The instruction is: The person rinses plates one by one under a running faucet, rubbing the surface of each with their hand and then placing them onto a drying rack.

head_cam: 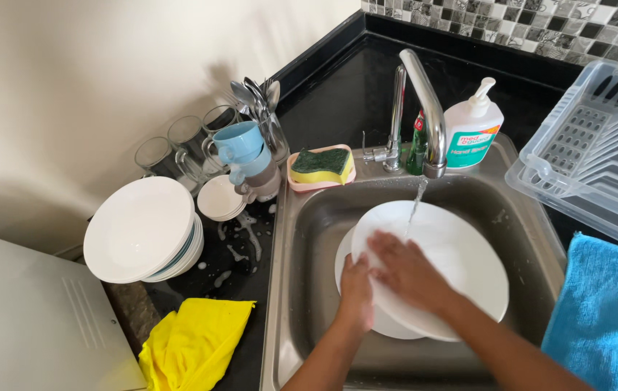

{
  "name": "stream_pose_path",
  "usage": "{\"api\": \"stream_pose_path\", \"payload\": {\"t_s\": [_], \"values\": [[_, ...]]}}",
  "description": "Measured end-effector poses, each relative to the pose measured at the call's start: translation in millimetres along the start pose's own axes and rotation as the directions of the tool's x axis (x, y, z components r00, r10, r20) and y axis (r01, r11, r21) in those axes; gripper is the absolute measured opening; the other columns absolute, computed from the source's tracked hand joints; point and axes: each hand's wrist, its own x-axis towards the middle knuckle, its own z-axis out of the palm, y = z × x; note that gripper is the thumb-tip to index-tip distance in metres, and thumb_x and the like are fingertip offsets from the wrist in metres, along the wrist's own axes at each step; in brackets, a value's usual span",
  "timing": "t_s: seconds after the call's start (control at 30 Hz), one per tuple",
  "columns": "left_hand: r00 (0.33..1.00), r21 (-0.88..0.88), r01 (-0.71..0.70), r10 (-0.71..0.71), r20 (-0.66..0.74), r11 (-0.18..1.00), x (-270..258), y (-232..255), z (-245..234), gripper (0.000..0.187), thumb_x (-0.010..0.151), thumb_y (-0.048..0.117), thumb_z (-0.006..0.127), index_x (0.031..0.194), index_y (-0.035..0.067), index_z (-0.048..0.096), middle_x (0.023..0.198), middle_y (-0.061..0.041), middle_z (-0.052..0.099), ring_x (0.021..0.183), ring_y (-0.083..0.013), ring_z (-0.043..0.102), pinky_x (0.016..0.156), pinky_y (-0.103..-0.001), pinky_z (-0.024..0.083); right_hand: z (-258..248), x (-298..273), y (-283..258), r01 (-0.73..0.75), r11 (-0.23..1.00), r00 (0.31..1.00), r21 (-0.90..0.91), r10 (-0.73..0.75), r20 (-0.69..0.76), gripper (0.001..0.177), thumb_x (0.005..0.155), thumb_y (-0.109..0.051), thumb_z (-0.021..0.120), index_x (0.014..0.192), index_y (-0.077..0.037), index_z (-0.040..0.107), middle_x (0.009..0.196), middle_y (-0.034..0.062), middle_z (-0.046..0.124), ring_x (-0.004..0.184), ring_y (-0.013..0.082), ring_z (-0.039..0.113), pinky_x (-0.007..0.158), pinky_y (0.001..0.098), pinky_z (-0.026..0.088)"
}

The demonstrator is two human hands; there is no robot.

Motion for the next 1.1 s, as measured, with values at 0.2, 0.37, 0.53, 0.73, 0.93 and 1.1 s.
{"api": "stream_pose_path", "payload": {"t_s": [0.2, 0.37, 0.53, 0.73, 0.93, 1.1], "values": [[0.98, -0.005, -0.167, 0.166, 0.109, 0.986, -18.3, 15.3, 42.8, 0.027, 0.109, 0.029, 0.049, 0.132, 0.017, 0.059, 0.107, -0.005, 0.073, 0.094, -0.015, 0.07, 0.093, -0.038, 0.056, -35.5, -9.6, 43.5, -0.275, 0.951, 0.961, -0.141, 0.276, -0.01, 0.073, 0.099, -0.074, 0.028, 0.163, -0.04, 0.027, 0.171, -0.0026, 0.023, 0.158, 0.02, 0.021, 0.126, 0.0522, 0.017], [0.97, 0.087, -0.221, 0.209, 0.123, 0.971, -11.2, 19.2, 36.6, 0.03, 0.11, 0.027, 0.046, 0.137, 0.015, 0.053, 0.125, -0.013, 0.067, 0.115, -0.0226, 0.063, 0.104, -0.041, 0.048, -29.4, -21.7, 60.7, -0.307, 0.943, 0.952, -0.13, 0.303, -0.053, 0.072, 0.099, -0.074, 0.029, 0.162, -0.04, 0.029, 0.172, -0.0029, 0.021, 0.158, 0.0205, 0.022, 0.125, 0.0506, 0.021], [0.974, 0.105, -0.215, 0.206, 0.09, 0.971, -39.6, 36.6, 23.0, 0.051, 0.111, 0.029, 0.044, 0.157, 0.008, 0.037, 0.16, -0.02, 0.046, 0.15, -0.031, 0.041, 0.124, -0.048, 0.027, 13.3, -19.4, 53.0, -0.315, 0.937, 0.9, -0.151, 0.244, -0.362, 0.073, 0.103, -0.062, 0.04, 0.163, -0.021, 0.032, 0.164, 0.0141, 0.036, 0.151, 0.0314, 0.036, 0.119, 0.0557, 0.033], [0.955, -0.137, -0.291, 0.296, 0.016, 0.947, -6.8, 18.7, -13.8, 0.043, 0.099, 0.024, 0.051, 0.136, 0.004, 0.064, 0.132, -0.013, 0.073, 0.12, -0.0225, 0.067, 0.105, -0.034, 0.05, -3.5, -21.1, 1.8, 0.241, 0.927, 0.932, -0.288, -0.303, -0.196, 0.072, 0.105, -0.054, 0.039, 0.166, -0.023, 0.018, 0.173, 0.0045, 0.017, 0.157, 0.0258, 0.017, 0.12, 0.0513, 0.015], [0.984, -0.258, -0.179, 0.175, -0.041, 0.949, -14.6, 31.3, -43.1, 0.05, 0.104, 0.026, 0.045, 0.146, 0.004, 0.058, 0.141, -0.017, 0.068, 0.128, -0.0326, 0.065, 0.107, -0.046, 0.051, -67.0, -16.3, 74.7, -0.337, 0.497, 0.854, -0.8, -0.197, -0.482, 0.068, 0.095, -0.065, 0.035, 0.155, -0.034, 0.045, 0.167, 0.0085, 0.042, 0.152, 0.0265, 0.043, 0.119, 0.0602, 0.038], [0.997, -0.361, -0.05, 0.026, -0.072, 0.931, 37.6, -10.8, -36.8, 0.044, 0.093, 0.016, 0.066, 0.136, 0.007, 0.064, 0.123, -0.019, 0.074, 0.107, -0.0345, 0.071, 0.095, -0.05, 0.057, -167.8, -18.1, 24.1, -0.637, 0.504, 0.696, 0.583, 0.701, 0.154, 0.055, 0.098, -0.018, 0.062, 0.152, -0.019, 0.052, 0.134, 0.0164, 0.068, 0.111, 0.0357, 0.067, 0.099, 0.0487, 0.052]]}}
